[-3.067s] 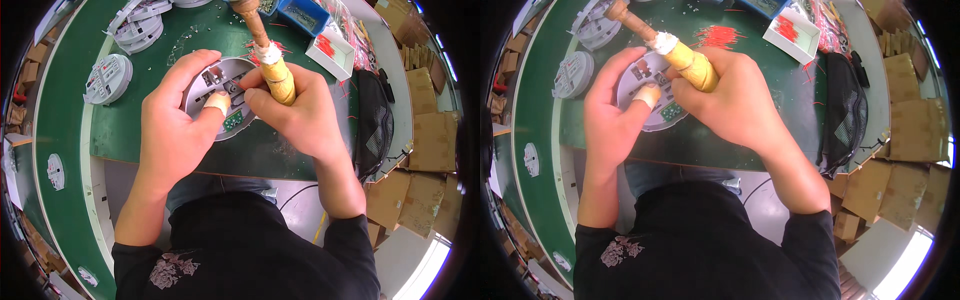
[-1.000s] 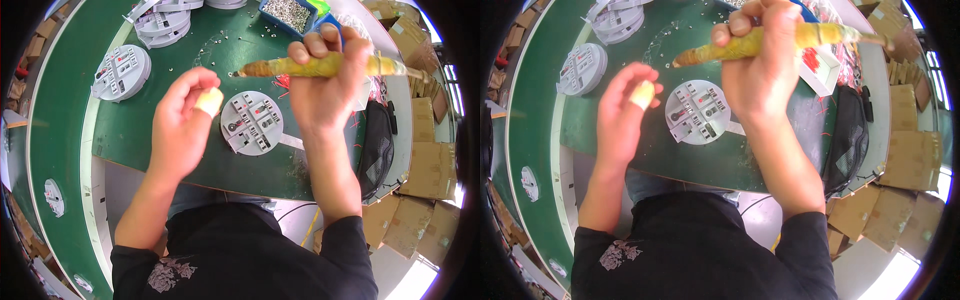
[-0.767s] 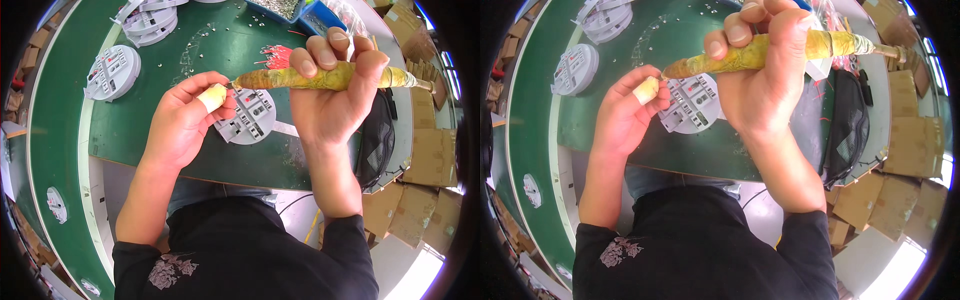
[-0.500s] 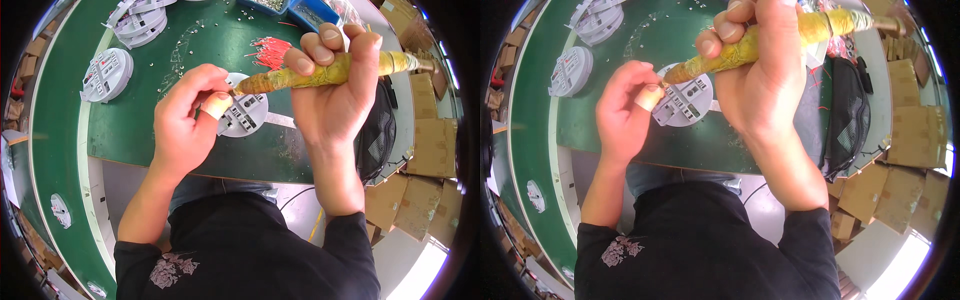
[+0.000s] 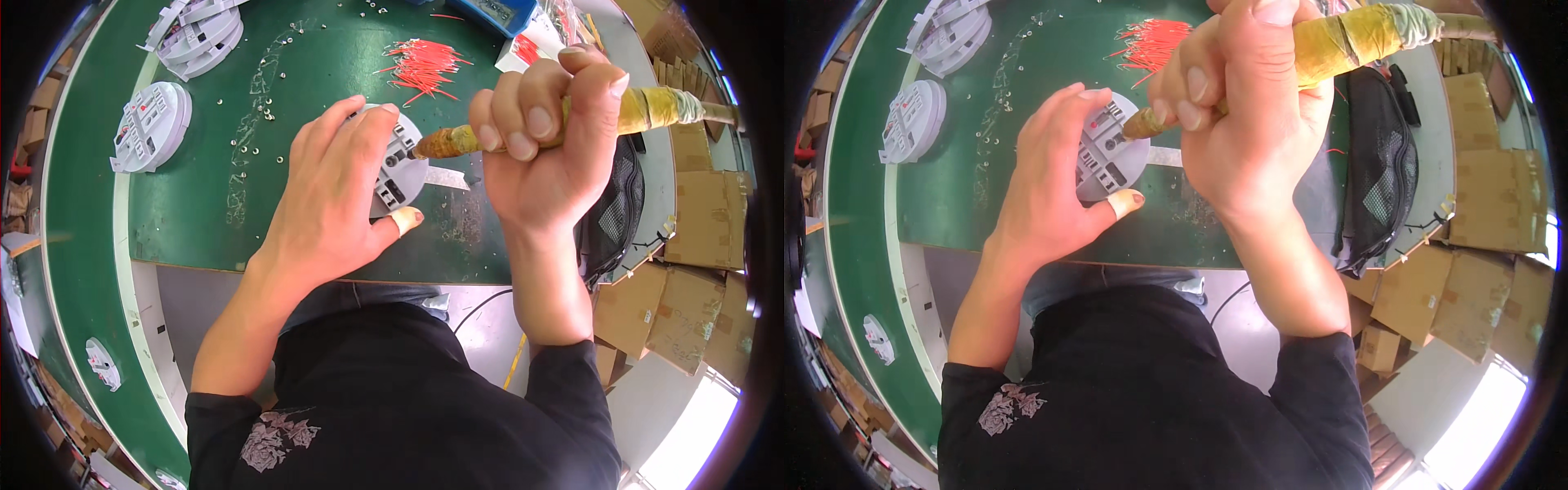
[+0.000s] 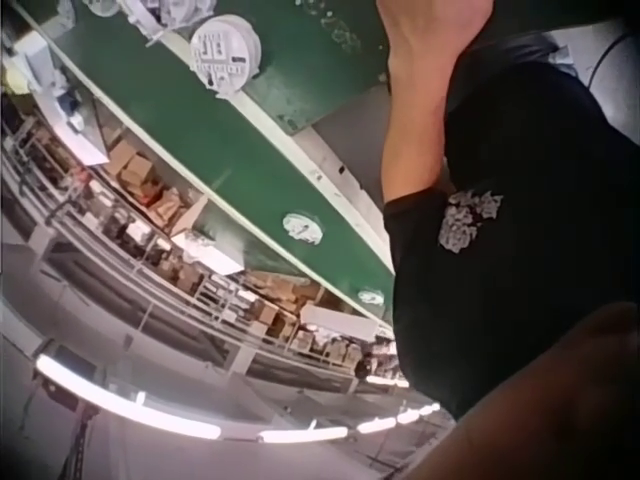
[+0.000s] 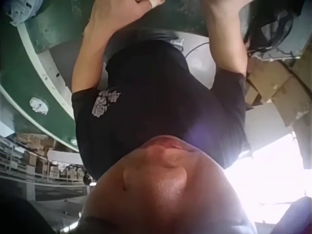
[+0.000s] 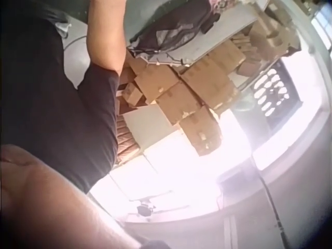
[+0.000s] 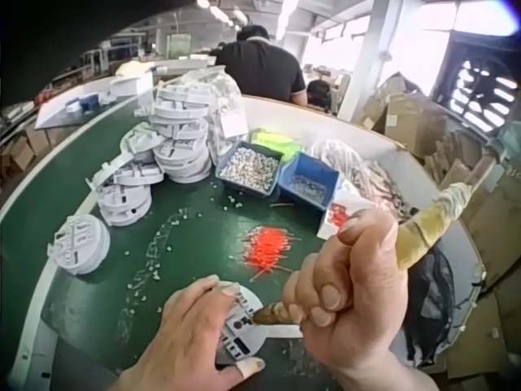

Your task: Manually assembling and applying adhesive to small components on circular electronic boards at a workstation.

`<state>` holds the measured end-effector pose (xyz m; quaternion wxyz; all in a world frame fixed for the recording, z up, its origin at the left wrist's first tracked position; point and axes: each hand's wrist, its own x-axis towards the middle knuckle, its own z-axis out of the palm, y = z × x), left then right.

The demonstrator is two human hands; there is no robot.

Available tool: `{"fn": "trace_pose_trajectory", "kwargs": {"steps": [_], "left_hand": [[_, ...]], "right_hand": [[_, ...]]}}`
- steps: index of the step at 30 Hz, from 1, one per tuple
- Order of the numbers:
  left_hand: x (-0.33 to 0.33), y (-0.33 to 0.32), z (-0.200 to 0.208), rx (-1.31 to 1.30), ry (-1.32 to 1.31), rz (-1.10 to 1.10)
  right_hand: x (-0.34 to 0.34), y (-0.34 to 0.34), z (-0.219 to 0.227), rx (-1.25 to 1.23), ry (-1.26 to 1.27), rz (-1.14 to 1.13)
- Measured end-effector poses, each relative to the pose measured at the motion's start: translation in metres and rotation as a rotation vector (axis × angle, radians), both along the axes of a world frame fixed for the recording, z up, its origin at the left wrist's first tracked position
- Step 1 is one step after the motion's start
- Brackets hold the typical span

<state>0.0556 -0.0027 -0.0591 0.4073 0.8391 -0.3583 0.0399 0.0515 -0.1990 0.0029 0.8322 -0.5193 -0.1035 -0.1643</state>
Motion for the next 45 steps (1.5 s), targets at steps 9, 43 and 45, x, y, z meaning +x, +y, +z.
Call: {"fn": "trace_pose_trajectory", "kwargs": {"steps": [9,43,45], "left_hand": [[-0.001,-0.007,-0.002,-0.03,0.121,0.019],[-0.027,0.007,0.012,-1.23,0.815,-0.191],[-0.026,0.006,0.01,-1.163,0.781,-0.183]], "right_hand": [[0.012,0.012,-0.017,-0.161,-0.094,0.152],[-0.034,0.051,0.021,-0.545,0.444,-0.023],[-0.034,0.054,0.018,-0.49,0.447,-0.039]]}}
